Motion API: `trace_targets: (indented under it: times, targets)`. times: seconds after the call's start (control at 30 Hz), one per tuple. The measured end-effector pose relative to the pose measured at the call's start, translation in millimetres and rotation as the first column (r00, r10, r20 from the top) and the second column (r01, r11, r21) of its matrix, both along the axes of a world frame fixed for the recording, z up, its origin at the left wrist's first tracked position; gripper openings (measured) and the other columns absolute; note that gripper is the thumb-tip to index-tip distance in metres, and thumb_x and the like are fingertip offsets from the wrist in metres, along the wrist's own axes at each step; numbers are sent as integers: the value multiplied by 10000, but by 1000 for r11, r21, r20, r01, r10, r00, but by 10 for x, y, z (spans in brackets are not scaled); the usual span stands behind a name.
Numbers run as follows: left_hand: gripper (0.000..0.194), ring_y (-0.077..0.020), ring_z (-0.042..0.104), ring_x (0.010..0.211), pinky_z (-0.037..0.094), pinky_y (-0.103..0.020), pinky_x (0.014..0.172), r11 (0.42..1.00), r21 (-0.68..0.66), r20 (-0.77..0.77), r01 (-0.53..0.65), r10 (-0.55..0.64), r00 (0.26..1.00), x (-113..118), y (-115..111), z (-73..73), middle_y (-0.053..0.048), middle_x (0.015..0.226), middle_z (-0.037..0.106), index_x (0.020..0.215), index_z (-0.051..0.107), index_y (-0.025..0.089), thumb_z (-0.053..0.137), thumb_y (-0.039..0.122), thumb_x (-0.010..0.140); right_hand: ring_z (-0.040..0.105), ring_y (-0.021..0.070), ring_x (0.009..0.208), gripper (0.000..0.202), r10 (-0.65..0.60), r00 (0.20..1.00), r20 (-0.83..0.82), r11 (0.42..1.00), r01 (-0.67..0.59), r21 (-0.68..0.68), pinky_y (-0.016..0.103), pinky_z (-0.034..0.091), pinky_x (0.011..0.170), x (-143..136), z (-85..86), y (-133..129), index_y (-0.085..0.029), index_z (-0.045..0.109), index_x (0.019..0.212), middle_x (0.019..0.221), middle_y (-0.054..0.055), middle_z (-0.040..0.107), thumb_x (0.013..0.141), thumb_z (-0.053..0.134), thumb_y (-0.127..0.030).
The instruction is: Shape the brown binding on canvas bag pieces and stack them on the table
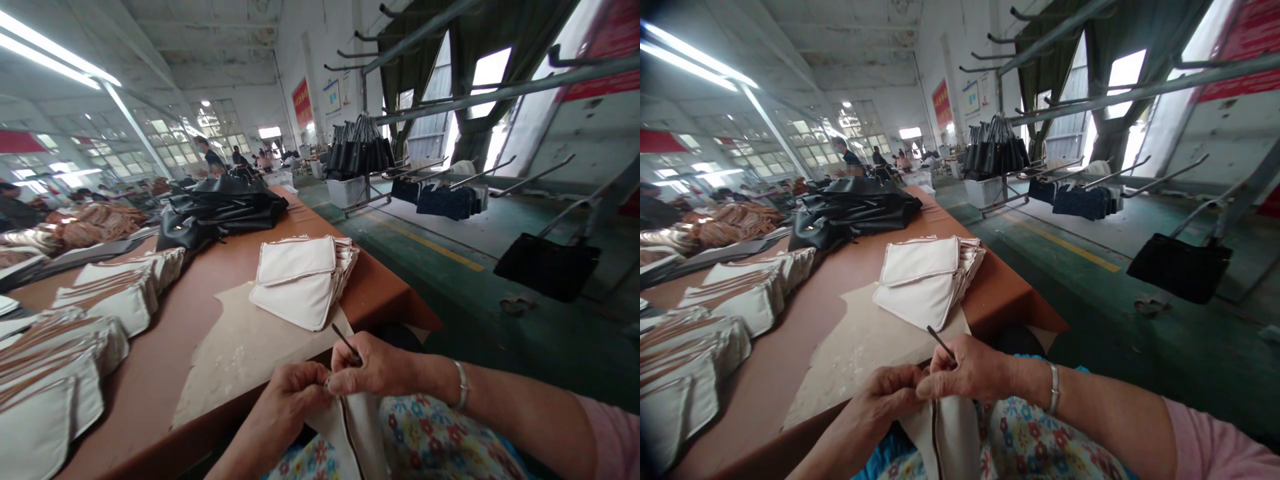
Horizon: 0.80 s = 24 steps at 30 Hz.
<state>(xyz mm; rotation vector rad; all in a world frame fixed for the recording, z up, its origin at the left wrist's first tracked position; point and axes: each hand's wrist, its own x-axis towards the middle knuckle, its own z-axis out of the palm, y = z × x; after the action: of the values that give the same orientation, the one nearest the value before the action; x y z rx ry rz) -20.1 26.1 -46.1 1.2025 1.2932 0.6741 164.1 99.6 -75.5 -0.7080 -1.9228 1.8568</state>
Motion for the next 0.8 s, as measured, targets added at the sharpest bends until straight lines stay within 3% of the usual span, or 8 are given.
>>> trace_targets:
  times: [0.1,0.2,0.3,0.47,0.57,0.67,0.73,0.8]
  targets:
    - [114,-107,359,613,280,-237,574,999,38,-53,16,-14,999,8,-1,28,26,648,490,722,650,118,543,151,745,434,64,566,149,-32,999,33,993,28,113,166,328,501,-52,-6,24,-113,626,719,614,-36,552,675,708,-229]
    - [98,-102,328,596,260,-237,554,999,36,-71,27,-25,997,-16,31,-9,40,633,442,718,623,122,542,162,757,410,66,532,89,-81,994,80,996,77,49,179,307,487,-95,-21,30,-113,645,721,572,-41,539,683,649,-194]
    - [156,-99,291,575,223,-243,532,1000,13,-12,13,-13,1000,-55,93,-88,45,615,407,722,582,128,596,272,779,356,63,476,114,-151,982,112,988,153,-11,183,258,440,-110,-19,24,-120,638,723,511,-59,475,704,638,-233]
    - [345,-95,245,575,190,-242,521,997,-3,47,83,-83,995,-109,189,-172,53,617,362,702,530,148,614,460,825,421,76,545,96,-205,976,70,976,198,89,184,314,500,-96,-57,44,-107,671,718,585,-28,557,689,635,-192]
    - [288,-103,291,605,222,-231,534,985,56,-109,165,-158,981,-86,207,-123,46,654,376,728,560,148,535,388,885,436,82,554,87,-244,967,69,964,234,130,187,316,507,-106,-98,59,-106,670,707,587,-22,565,694,611,-170]
    - [248,-112,347,664,276,-216,581,962,199,-299,189,-124,946,-12,203,-30,39,709,433,716,583,155,454,243,908,445,83,560,75,-279,958,62,947,264,183,185,318,509,-129,-123,60,-108,654,702,589,-25,560,701,585,-137]
    - [258,-116,367,687,299,-209,602,954,243,-316,177,-95,944,24,207,4,37,731,464,694,579,158,444,221,905,450,83,564,79,-291,956,38,935,276,222,182,322,511,-134,-131,61,-110,650,710,594,-28,556,710,571,-120]
    - [257,-115,361,664,299,-208,581,970,197,-265,145,-89,960,20,226,-16,36,710,464,695,580,158,465,258,902,469,87,576,89,-284,959,6,923,272,271,182,336,521,-124,-136,74,-112,659,723,606,-25,566,726,569,-115]
